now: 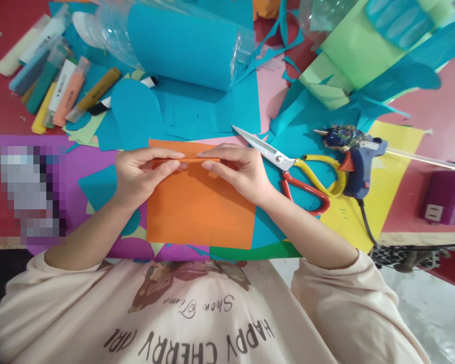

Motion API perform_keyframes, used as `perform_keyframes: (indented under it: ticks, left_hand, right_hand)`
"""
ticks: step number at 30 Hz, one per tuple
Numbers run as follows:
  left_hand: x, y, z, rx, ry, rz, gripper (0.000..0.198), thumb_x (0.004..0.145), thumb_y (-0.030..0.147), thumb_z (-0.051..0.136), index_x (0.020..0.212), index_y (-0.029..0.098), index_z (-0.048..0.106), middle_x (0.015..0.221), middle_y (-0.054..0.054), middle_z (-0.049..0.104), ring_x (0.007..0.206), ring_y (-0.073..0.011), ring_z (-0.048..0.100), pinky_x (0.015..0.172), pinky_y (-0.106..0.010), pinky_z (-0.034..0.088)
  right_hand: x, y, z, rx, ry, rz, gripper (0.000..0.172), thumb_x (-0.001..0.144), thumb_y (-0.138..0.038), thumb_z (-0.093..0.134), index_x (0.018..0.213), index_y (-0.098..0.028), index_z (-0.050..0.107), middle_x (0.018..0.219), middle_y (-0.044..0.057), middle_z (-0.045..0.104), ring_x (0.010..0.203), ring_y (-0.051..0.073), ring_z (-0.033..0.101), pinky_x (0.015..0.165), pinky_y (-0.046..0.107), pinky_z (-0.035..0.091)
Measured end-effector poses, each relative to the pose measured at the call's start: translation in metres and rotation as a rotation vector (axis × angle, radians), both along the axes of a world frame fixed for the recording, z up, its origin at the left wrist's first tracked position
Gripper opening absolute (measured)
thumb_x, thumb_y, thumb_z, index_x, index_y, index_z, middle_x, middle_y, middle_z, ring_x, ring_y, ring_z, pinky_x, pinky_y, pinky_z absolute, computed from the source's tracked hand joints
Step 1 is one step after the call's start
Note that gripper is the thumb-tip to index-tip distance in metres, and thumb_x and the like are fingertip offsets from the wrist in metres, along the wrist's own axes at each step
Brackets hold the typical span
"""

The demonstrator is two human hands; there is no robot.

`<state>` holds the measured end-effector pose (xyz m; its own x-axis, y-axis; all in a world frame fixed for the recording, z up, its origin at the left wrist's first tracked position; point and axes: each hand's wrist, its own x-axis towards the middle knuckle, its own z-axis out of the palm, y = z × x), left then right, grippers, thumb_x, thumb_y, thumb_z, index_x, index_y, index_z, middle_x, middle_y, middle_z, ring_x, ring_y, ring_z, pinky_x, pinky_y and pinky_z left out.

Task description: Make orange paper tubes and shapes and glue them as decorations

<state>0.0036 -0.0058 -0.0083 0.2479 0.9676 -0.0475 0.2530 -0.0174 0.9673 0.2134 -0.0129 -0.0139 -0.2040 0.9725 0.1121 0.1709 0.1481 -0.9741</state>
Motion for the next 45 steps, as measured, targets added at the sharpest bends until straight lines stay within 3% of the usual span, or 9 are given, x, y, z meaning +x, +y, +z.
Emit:
perform_keyframes:
  ticks: [9,16,27,34,39,42,45]
  left_hand:
    - [-0.0013,0.0005,-0.0023,-0.012,0.033,-0.033,0.02,0.082,0.037,0.067,0.093,0.023,0.076,0.087,-0.002,0.077,0.074,-0.0161,0.073,0.071,-0.026,0.062]
    - [-0.0018,0.0005,-0.003,0.024,0.076,-0.068,0.024,0.083,0.041,0.065,0.095,0.023,0.075,0.088,-0.002,0.077,0.075,-0.0163,0.074,0.071,-0.025,0.062]
    - [-0.0001,0.0005,-0.0011,-0.01,0.026,-0.063,0.02,0.082,0.037,0.067,0.091,0.021,0.076,0.088,-0.003,0.078,0.076,-0.0162,0.074,0.072,-0.024,0.062]
    - [0.0028,0.0001,0.0014,-0.013,0.029,-0.045,0.019,0.081,0.036,0.067,0.088,0.021,0.076,0.09,-0.002,0.078,0.076,-0.0153,0.074,0.072,-0.024,0.061]
    - [0.0036,0.0,0.0016,-0.006,0.044,-0.042,0.019,0.081,0.037,0.067,0.089,0.022,0.077,0.09,-0.002,0.078,0.077,-0.0151,0.074,0.072,-0.023,0.061]
    - [0.0032,0.0004,0.0014,0.023,0.048,-0.045,0.02,0.082,0.037,0.067,0.09,0.021,0.076,0.09,-0.002,0.078,0.078,-0.0154,0.074,0.074,-0.024,0.061]
    - [0.0026,0.0007,0.001,0.014,0.076,-0.046,0.021,0.082,0.037,0.066,0.091,0.021,0.076,0.087,-0.003,0.078,0.076,-0.0157,0.074,0.075,-0.024,0.061]
  right_hand:
    - [0.0004,0.0011,0.0009,0.015,0.016,0.047,0.016,0.084,-0.039,0.068,0.091,-0.027,0.075,0.081,0.001,0.073,0.075,0.018,0.068,0.075,0.037,0.057]
    - [0.0017,0.0019,0.0012,-0.041,0.008,0.133,0.023,0.087,-0.041,0.063,0.095,-0.023,0.075,0.085,0.003,0.075,0.073,0.015,0.067,0.069,0.032,0.057]
    - [0.0022,0.0013,-0.0021,0.035,-0.045,0.154,0.024,0.091,-0.037,0.058,0.099,-0.023,0.075,0.093,0.004,0.076,0.084,0.017,0.07,0.074,0.032,0.057]
    - [0.0001,0.0028,-0.0036,0.128,-0.038,0.17,0.021,0.091,-0.025,0.055,0.098,-0.025,0.076,0.095,0.003,0.077,0.088,0.017,0.071,0.077,0.032,0.057]
    - [-0.0005,0.0025,-0.0014,0.138,-0.045,0.203,0.024,0.092,-0.028,0.051,0.095,-0.027,0.075,0.096,0.003,0.075,0.093,0.018,0.069,0.084,0.037,0.057]
    - [-0.0006,0.002,0.0001,0.088,0.015,0.11,0.016,0.09,-0.036,0.058,0.091,-0.026,0.071,0.103,0.004,0.071,0.103,0.019,0.065,0.092,0.038,0.054]
    - [-0.0015,0.0027,-0.0015,0.047,0.092,-0.083,0.015,0.087,-0.038,0.063,0.08,-0.024,0.062,0.093,0.003,0.068,0.097,0.018,0.065,0.087,0.035,0.054]
